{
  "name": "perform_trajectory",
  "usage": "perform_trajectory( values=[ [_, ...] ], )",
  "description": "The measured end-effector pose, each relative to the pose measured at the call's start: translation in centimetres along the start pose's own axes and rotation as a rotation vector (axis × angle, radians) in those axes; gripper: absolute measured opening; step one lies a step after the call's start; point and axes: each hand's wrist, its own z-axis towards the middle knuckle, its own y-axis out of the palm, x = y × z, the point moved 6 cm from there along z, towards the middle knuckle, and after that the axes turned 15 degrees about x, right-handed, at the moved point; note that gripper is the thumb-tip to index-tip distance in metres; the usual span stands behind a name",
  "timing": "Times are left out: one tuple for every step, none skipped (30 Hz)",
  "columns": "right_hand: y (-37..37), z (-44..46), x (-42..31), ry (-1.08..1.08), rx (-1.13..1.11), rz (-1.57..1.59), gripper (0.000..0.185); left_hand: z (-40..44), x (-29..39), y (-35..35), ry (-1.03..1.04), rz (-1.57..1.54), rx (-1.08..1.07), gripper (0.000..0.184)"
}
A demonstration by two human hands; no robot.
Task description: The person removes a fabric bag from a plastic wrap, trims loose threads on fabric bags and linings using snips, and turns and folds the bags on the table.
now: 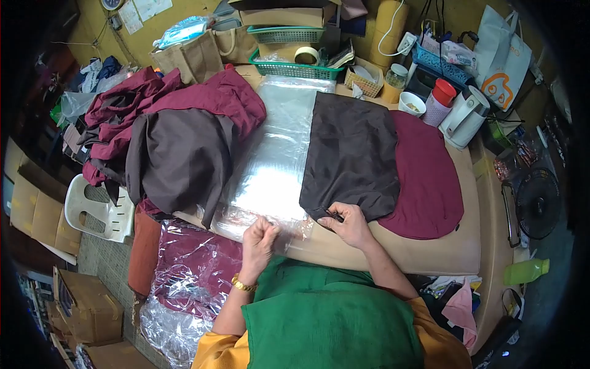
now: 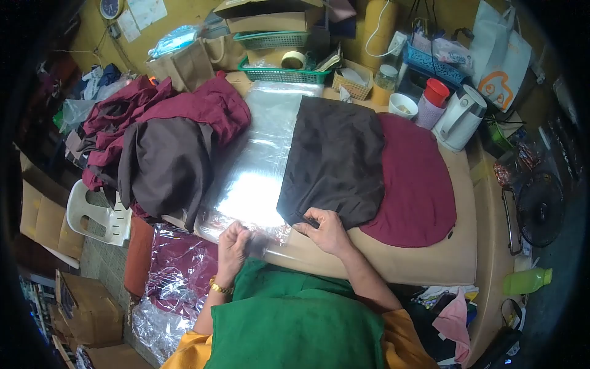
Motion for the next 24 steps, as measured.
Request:
perform_trajectory(
  values=[
    [0.1,0.0,0.1,-0.012,0.003,-0.021,0.03,-0.3,0.3,-1.0,0.001,0.002,-0.001,0.028],
    [0.0,0.0,-0.3,-0.013,0.003,-0.02,0.03,-0.9,0.6,-1.7,-0.037,0.071,-0.037,0.032],
    [-0.1,0.0,-0.9,-0.002,-0.012,-0.063,0.03,-1.3,0.6,-2.6,-0.076,0.142,-0.071,0.035],
    [0.0,-0.1,-1.2,0.009,-0.027,-0.105,0.03,-1.5,0.4,-3.8,-0.075,0.145,-0.07,0.035],
    [0.1,-0.1,-1.3,0.008,-0.03,-0.104,0.03,-1.9,-0.5,-4.7,-0.103,0.266,-0.164,0.038],
    [0.1,-0.2,-1.5,-0.012,-0.026,-0.123,0.029,-2.4,-1.4,-5.8,-0.132,0.387,-0.259,0.041],
    [0.1,-0.2,-1.6,-0.031,-0.023,-0.145,0.029,-2.6,-1.6,-7.3,-0.134,0.387,-0.257,0.041],
    [0.1,-0.3,-1.8,-0.031,-0.026,-0.147,0.029,-3.9,-3.0,-8.2,-0.215,0.636,-0.534,0.035],
    [0.2,-0.4,-2.1,-0.038,-0.03,-0.16,0.028,-5.5,-4.6,-10.0,-0.293,0.883,-0.814,0.031],
    [0.2,-0.4,-2.3,-0.045,-0.033,-0.173,0.027,-7.2,-6.1,-12.3,-0.379,0.831,-0.876,0.032],
    [0.2,-0.5,-2.1,-0.048,-0.032,-0.174,0.027,-9.4,-8.4,-15.2,-0.464,0.777,-0.936,0.034],
    [0.3,-0.5,-2.1,-0.1,-0.03,-0.177,0.026,-11.6,-11.6,-19.0,-0.504,0.804,-1.031,0.035],
    [0.4,-0.6,-2.1,-0.152,-0.025,-0.177,0.026,-13.8,-13.4,-21.6,-0.602,0.874,-1.078,0.034],
    [0.4,-0.6,-2.0,-0.152,-0.021,-0.176,0.026,-15.8,-14.4,-23.4,-0.686,0.981,-1.125,0.034],
    [0.4,-0.7,-1.9,-0.153,-0.025,-0.19,0.026,-17.1,-14.5,-24.5,-0.755,1.083,-1.18,0.034],
    [0.5,-0.6,-1.8,-0.155,-0.031,-0.204,0.027,-17.9,-14.6,-25.4,-0.786,1.176,-1.229,0.034],
    [0.5,-0.6,-1.8,-0.153,-0.026,-0.203,0.027,-18.0,-13.1,-25.0,-0.782,1.266,-1.276,0.034],
    [0.6,-0.6,-1.9,-0.149,-0.024,-0.196,0.027,-17.1,-10.5,-23.3,-0.702,1.352,-1.298,0.035],
    [0.6,-0.6,-2.1,-0.147,-0.025,-0.19,0.027,-15.0,-6.9,-20.3,-0.535,1.438,-1.272,0.035],
    [0.5,-0.6,-2.5,-0.148,-0.024,-0.192,0.027,-12.3,-2.4,-15.9,-0.33,1.487,-1.164,0.029],
    [0.6,-0.7,-2.7,-0.083,-0.058,-0.171,0.026,-9.5,2.3,-11.5,-0.134,1.535,-1.042,0.024],
    [0.6,-0.9,-3.0,-0.022,-0.091,-0.15,0.026,-7.2,2.2,-11.3,-0.175,1.182,-0.611,0.039],
    [0.3,-1.1,-4.0,-0.026,-0.088,-0.148,0.026,-5.7,2.4,-9.5,-0.206,0.838,-0.408,0.038],
    [1.1,-2.0,-5.5,-0.068,-0.324,-0.089,0.025,-4.1,2.7,-7.2,-0.229,0.491,-0.208,0.04]
  ],
)
